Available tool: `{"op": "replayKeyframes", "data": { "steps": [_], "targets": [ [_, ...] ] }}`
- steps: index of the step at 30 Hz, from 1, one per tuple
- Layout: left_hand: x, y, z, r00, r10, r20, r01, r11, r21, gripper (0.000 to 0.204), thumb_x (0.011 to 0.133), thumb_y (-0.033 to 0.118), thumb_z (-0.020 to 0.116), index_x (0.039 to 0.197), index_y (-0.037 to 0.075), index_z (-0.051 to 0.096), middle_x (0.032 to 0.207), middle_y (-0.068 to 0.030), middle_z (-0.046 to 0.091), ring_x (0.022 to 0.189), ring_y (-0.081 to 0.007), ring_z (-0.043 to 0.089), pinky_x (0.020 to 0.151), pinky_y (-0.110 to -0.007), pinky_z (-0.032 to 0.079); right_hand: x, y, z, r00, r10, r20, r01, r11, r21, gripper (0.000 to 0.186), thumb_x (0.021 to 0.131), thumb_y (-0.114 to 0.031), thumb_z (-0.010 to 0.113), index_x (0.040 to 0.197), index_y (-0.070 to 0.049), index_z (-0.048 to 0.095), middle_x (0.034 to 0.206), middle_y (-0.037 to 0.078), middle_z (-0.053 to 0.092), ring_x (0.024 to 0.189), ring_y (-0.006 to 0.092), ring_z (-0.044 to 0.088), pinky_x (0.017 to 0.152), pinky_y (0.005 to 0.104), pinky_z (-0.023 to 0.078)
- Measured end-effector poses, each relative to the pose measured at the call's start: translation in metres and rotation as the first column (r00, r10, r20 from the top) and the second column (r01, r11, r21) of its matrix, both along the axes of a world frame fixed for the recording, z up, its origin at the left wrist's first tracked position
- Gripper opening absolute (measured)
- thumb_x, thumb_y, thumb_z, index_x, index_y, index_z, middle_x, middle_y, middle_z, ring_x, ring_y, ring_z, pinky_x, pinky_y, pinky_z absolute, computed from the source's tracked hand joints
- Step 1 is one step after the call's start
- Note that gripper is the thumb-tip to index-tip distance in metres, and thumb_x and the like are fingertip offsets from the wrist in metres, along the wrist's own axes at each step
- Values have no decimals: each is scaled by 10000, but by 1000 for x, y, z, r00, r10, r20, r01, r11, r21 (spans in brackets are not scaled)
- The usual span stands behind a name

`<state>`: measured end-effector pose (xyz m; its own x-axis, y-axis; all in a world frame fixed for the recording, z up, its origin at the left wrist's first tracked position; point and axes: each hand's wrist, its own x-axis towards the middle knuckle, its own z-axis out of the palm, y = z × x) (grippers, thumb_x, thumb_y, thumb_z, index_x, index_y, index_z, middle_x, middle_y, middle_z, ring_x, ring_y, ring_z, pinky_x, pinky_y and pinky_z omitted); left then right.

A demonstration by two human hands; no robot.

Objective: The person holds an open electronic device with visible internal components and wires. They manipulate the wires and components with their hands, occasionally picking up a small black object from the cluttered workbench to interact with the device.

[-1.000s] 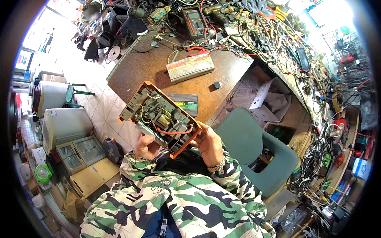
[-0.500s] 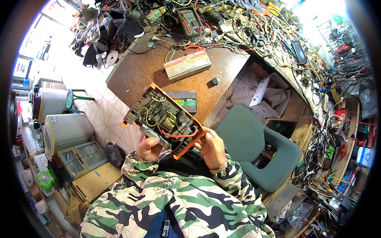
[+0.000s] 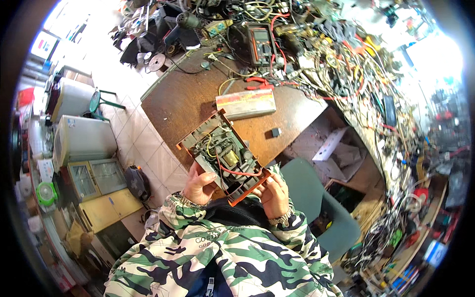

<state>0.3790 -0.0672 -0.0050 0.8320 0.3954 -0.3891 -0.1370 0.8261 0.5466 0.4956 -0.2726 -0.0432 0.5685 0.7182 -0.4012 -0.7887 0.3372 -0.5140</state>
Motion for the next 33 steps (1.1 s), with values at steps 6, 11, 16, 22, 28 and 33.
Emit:
{"op": "replayKeyframes", "data": {
  "steps": [6, 11, 16, 22, 28, 33],
  "targets": [
    [86, -3, -6, 998, 61, -2, -61, 992, 107, 628, 822, 47, 677, 1408, 31, 454, 1289, -91, 609, 1195, -214, 601, 1024, -381, 499, 106, 9, -8, 993, 121, 1, -121, 992, -19, 486, 982, -152, 507, 1426, 29, 427, 1269, 162, 610, 1075, 263, 665, 919, 419, 567],
    [152, -13, -3, 990, 118, -71, -110, 987, 115, 690, 776, 111, 690, 1412, 2, 444, 1307, -115, 602, 1209, -259, 601, 1035, -420, 496, 178, 4, -12, 971, 240, -21, -241, 968, -66, 638, 919, -293, 639, 1426, 25, 419, 1305, 129, 577, 1131, 257, 637, 944, 424, 558],
    [190, -20, -10, 982, 140, -126, -120, 980, 156, 715, 764, 103, 712, 1418, 0, 442, 1321, -113, 595, 1221, -256, 595, 1042, -414, 491, 224, 2, -8, 963, 256, -84, -260, 965, -41, 606, 896, -283, 667, 1392, 6, 475, 1276, 97, 590, 1108, 231, 642, 920, 396, 568],
    [211, -24, -12, 977, 138, -160, -109, 978, 176, 731, 766, 116, 716, 1429, -1, 431, 1335, -114, 589, 1227, -258, 591, 1050, -409, 483, 245, -3, -11, 963, 248, -109, -251, 968, -18, 595, 895, -274, 665, 1387, 3, 476, 1268, 102, 601, 1091, 216, 645, 923, 386, 564],
    [227, -18, -13, 992, 64, -109, -49, 990, 136, 749, 772, 146, 720, 1439, -6, 414, 1350, -119, 575, 1247, -262, 575, 1066, -415, 470, 254, -11, -5, 970, 237, -61, -239, 971, -18, 488, 933, -118, 524, 1404, -4, 471, 1288, 121, 610, 1135, 227, 630, 945, 376, 546],
    [230, -16, -5, 997, 33, -69, -24, 992, 127, 668, 792, 150, 705, 1394, -12, 464, 1259, -104, 625, 1149, -220, 625, 989, -371, 515, 241, -15, -4, 983, 168, -69, -169, 985, -9, 469, 935, -78, 500, 1398, -2, 477, 1254, 113, 612, 1069, 201, 634, 914, 354, 554]
  ]
}}
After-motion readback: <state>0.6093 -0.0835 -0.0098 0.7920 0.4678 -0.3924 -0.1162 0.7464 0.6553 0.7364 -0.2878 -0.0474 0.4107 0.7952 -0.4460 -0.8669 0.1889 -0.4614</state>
